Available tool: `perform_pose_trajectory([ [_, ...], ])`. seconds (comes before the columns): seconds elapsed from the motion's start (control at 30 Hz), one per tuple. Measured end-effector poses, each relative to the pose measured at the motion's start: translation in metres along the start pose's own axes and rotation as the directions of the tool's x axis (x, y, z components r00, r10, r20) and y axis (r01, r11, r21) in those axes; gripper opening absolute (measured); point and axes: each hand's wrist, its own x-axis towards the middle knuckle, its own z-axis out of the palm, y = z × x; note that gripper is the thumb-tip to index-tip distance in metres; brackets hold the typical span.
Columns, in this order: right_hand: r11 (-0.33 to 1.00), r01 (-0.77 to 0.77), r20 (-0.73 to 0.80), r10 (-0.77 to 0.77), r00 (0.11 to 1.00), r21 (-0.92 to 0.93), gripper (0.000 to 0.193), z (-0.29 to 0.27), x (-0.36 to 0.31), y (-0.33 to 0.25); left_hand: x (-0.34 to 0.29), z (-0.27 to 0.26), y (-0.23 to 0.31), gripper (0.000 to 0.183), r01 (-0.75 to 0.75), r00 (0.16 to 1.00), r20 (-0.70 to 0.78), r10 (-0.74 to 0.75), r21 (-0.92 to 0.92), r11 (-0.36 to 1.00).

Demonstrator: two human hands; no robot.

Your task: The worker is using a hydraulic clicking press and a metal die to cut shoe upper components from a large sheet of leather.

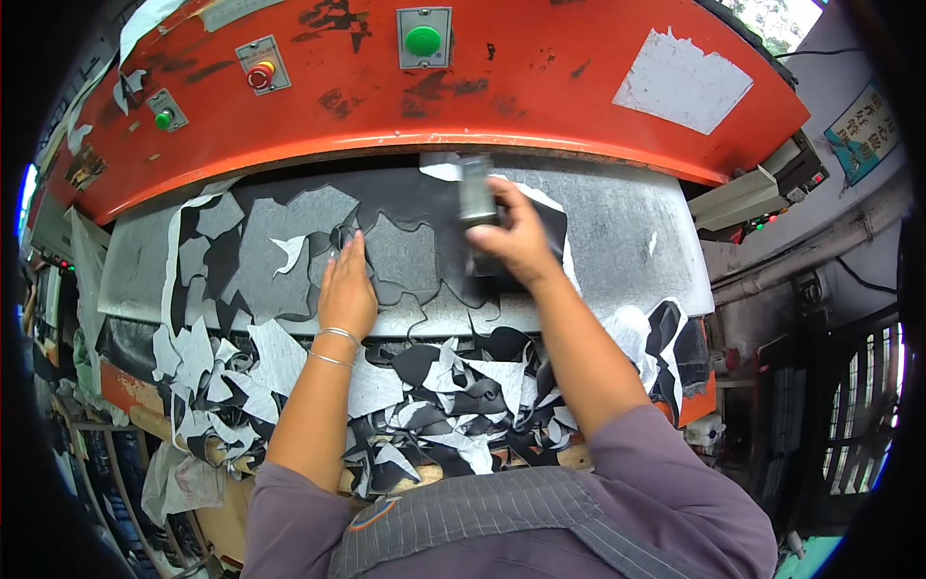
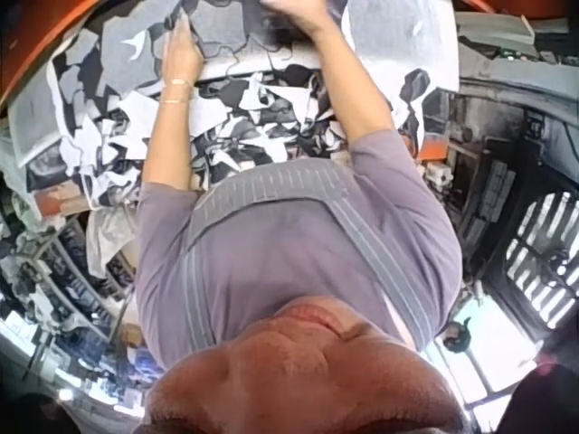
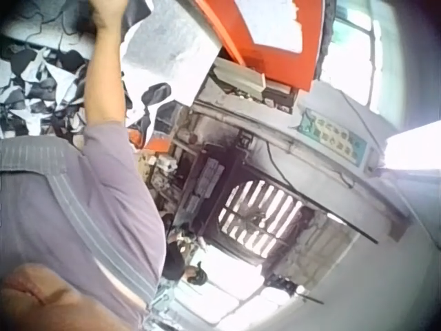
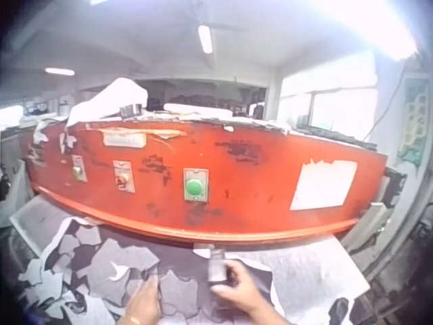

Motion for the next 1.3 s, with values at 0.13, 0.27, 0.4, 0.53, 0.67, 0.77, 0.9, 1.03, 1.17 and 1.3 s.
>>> perform_pose_trajectory([
  [0.13,0.990,-0.082,0.120,0.068,0.990,0.113,0.083,-0.034,-0.056,-0.030,-0.015,-0.017,0.034,0.058,-0.006,0.996,0.085,0.028,-0.254,0.967],
  [0.27,0.991,-0.135,0.287,0.131,0.949,-0.006,0.089,-0.004,-0.123,-0.029,-0.056,-0.033,0.098,0.089,0.320,0.907,0.325,0.267,-0.945,0.065],
  [0.4,0.985,-0.050,0.400,0.115,0.909,-0.167,0.092,0.016,-0.153,-0.034,-0.101,-0.054,0.109,0.098,0.444,0.889,0.415,0.190,-0.884,-0.144],
  [0.53,0.918,0.001,0.538,0.231,0.811,-0.396,0.091,0.020,-0.147,-0.051,-0.113,-0.048,0.100,0.098,0.435,0.898,0.413,0.154,-0.888,-0.151],
  [0.67,0.945,-0.026,0.528,0.206,0.824,-0.327,0.086,0.037,-0.158,-0.041,-0.118,-0.051,0.091,0.096,0.425,0.903,0.406,0.140,-0.892,-0.154],
  [0.77,0.926,-0.046,0.505,0.245,0.828,-0.374,0.086,0.045,-0.154,-0.043,-0.123,-0.048,0.078,0.072,0.360,0.932,0.351,0.091,-0.926,-0.117],
  [0.9,0.882,-0.071,0.438,0.299,0.848,-0.465,0.081,0.057,-0.139,-0.045,-0.125,-0.039,0.066,0.026,0.302,0.940,0.288,-0.181,-0.952,0.053],
  [1.03,0.637,-0.120,0.163,0.368,0.915,-0.762,0.090,0.049,-0.096,-0.036,-0.128,-0.052,0.011,0.018,0.439,0.897,0.327,-0.299,-0.741,0.508],
  [1.17,0.295,-0.192,-0.080,0.352,0.933,-0.936,0.083,0.039,-0.038,-0.036,-0.110,-0.075,0.001,0.048,-0.102,0.980,-0.178,0.085,-0.087,0.991],
  [1.3,0.117,-0.185,-0.143,0.300,0.943,-0.976,0.081,0.039,-0.019,-0.023,-0.068,-0.059,0.042,0.063,-0.010,0.999,0.024,0.030,-0.601,0.799],
])
